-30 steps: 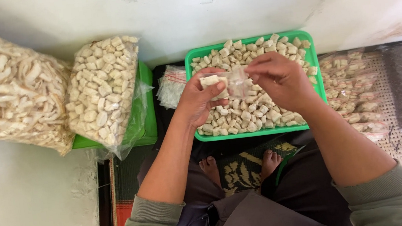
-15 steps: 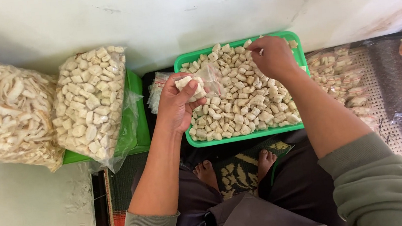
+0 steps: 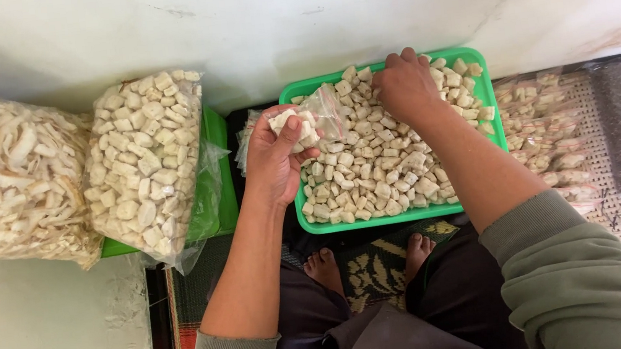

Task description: A person manually packs small snack items into individual plastic bags from a large tray while sitting on the floor.

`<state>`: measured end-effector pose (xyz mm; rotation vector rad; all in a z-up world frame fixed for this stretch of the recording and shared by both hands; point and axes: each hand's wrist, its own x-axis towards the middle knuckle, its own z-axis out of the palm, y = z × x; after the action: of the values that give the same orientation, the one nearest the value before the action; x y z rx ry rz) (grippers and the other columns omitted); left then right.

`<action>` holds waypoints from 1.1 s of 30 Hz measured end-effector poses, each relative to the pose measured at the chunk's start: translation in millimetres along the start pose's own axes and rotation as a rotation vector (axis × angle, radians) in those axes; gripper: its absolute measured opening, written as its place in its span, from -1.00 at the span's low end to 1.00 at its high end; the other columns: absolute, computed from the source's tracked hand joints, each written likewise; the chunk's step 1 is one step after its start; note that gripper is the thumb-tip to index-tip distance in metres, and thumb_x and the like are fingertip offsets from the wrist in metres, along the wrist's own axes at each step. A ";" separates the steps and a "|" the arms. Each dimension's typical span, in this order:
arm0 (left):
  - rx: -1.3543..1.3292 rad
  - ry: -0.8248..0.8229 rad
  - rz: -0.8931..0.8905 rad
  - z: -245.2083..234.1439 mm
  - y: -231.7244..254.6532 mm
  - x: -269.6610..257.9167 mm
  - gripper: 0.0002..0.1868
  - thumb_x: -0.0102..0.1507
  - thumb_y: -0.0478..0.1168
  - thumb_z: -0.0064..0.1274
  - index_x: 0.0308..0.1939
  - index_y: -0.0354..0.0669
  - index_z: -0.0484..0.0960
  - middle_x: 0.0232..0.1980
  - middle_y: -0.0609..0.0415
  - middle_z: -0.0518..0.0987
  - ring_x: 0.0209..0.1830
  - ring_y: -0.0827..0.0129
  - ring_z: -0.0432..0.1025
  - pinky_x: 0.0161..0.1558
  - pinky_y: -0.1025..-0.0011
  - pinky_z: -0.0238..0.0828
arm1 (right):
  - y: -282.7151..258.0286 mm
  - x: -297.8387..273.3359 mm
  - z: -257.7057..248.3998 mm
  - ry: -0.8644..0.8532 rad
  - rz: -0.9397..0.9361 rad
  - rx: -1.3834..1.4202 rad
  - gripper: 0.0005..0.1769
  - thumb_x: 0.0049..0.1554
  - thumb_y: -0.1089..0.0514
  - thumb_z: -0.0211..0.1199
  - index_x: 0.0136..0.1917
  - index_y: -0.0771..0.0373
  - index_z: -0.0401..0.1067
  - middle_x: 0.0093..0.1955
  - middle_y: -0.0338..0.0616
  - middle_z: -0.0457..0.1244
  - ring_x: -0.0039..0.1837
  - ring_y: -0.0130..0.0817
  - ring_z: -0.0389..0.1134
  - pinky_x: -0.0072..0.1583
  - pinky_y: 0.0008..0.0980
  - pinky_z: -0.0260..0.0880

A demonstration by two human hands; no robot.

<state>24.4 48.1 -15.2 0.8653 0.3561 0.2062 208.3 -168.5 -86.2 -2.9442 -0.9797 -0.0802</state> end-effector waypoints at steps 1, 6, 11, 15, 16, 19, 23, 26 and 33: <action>-0.001 0.001 0.000 0.2 -0.7 0.6 -0.63 0.24 -0.19 0.30 0.05 -0.19 0.55 -0.12 -0.29 0.67 -0.28 -0.05 0.66 -0.47 0.33 0.74 | 0.9 0.6 2.0 -0.001 -0.001 -0.001 -0.83 0.06 0.06 0.42 -0.04 -0.12 0.68 -0.05 -0.14 0.30 0.14 -0.03 0.23 0.15 -0.05 0.30; -0.032 -0.024 -0.010 1.0 -1.4 -0.8 -0.59 0.28 -0.08 0.24 0.07 -0.25 0.54 -0.07 -0.37 0.66 -0.26 -0.04 0.66 -0.47 0.36 0.74 | 1.5 -2.8 -4.9 0.013 -0.028 0.027 -0.79 0.05 0.06 0.45 0.00 -0.06 0.66 -0.02 -0.12 0.27 0.14 -0.03 0.21 0.14 -0.03 0.29; -0.032 -0.010 -0.006 0.6 1.3 -2.6 -0.60 0.29 -0.04 0.22 0.06 -0.23 0.54 -0.07 -0.38 0.66 -0.25 -0.05 0.66 -0.45 0.35 0.74 | 16.7 -8.0 -20.9 -0.082 0.110 0.351 -0.80 0.10 -0.03 0.41 0.01 -0.04 0.66 -0.02 -0.06 0.39 0.15 0.12 0.35 0.14 0.09 0.41; -0.016 0.000 -0.012 -0.2 -1.4 -1.3 -0.59 0.30 0.00 0.20 0.05 -0.21 0.54 -0.07 -0.34 0.67 -0.23 -0.01 0.66 -0.43 0.35 0.75 | 12.0 -25.5 -53.0 -0.133 0.377 0.998 -0.78 0.08 0.09 0.43 0.02 0.10 0.61 -0.18 -0.17 0.40 -0.16 -0.34 0.35 -0.14 -0.31 0.34; -0.017 -0.006 -0.009 0.6 -2.1 -0.8 -0.59 0.30 0.00 0.20 0.05 -0.21 0.54 -0.07 -0.34 0.67 -0.23 -0.01 0.66 -0.43 0.35 0.75 | 8.7 -29.2 -65.1 -0.126 0.377 0.995 -0.78 0.08 0.09 0.43 0.02 0.10 0.61 -0.18 -0.17 0.40 -0.16 -0.34 0.35 -0.14 -0.31 0.34; -0.017 -0.002 -0.021 3.5 -3.9 -0.2 -0.59 0.31 0.02 0.17 0.04 -0.22 0.54 -0.07 -0.30 0.67 -0.22 -0.01 0.66 -0.41 0.33 0.77 | -1.1 -42.2 -95.8 -0.154 0.421 1.412 -0.73 0.10 0.26 0.42 0.07 0.37 0.50 -0.19 -0.20 0.34 -0.21 -0.52 0.31 -0.21 -0.64 0.31; -0.017 -0.025 -0.050 16.0 -4.9 -4.3 -0.55 0.32 0.10 0.12 0.04 -0.20 0.57 -0.08 -0.30 0.68 -0.25 0.00 0.66 -0.41 0.29 0.75 | -8.7 -63.2 -115.2 -0.083 0.366 1.578 -0.74 0.11 0.35 0.41 0.08 0.42 0.53 -0.19 -0.06 0.35 -0.20 -0.40 0.40 -0.22 -0.57 0.42; -0.014 -0.035 -0.062 25.0 -3.9 -9.8 -0.54 0.32 0.13 0.10 0.03 -0.20 0.58 -0.10 -0.29 0.69 -0.26 0.01 0.66 -0.42 0.28 0.75 | -14.2 -81.6 -124.5 -0.010 0.332 1.609 -0.71 0.09 0.36 0.47 0.07 0.47 0.51 -0.16 0.07 0.36 -0.16 -0.28 0.46 -0.17 -0.44 0.54; 0.015 -0.102 -0.119 25.5 -19.2 -11.1 -0.53 0.33 0.09 0.12 0.07 -0.24 0.58 -0.11 -0.26 0.69 -0.25 -0.03 0.66 -0.42 0.21 0.76 | -38.7 -113.2 -127.3 0.096 0.359 1.712 -0.72 0.06 0.41 0.49 0.02 0.51 0.49 -0.19 0.16 0.35 -0.19 -0.16 0.50 -0.19 -0.29 0.63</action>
<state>24.7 14.5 -12.5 0.8636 0.3133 0.0491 89.9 -211.7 34.7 -1.4068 -0.1568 0.4020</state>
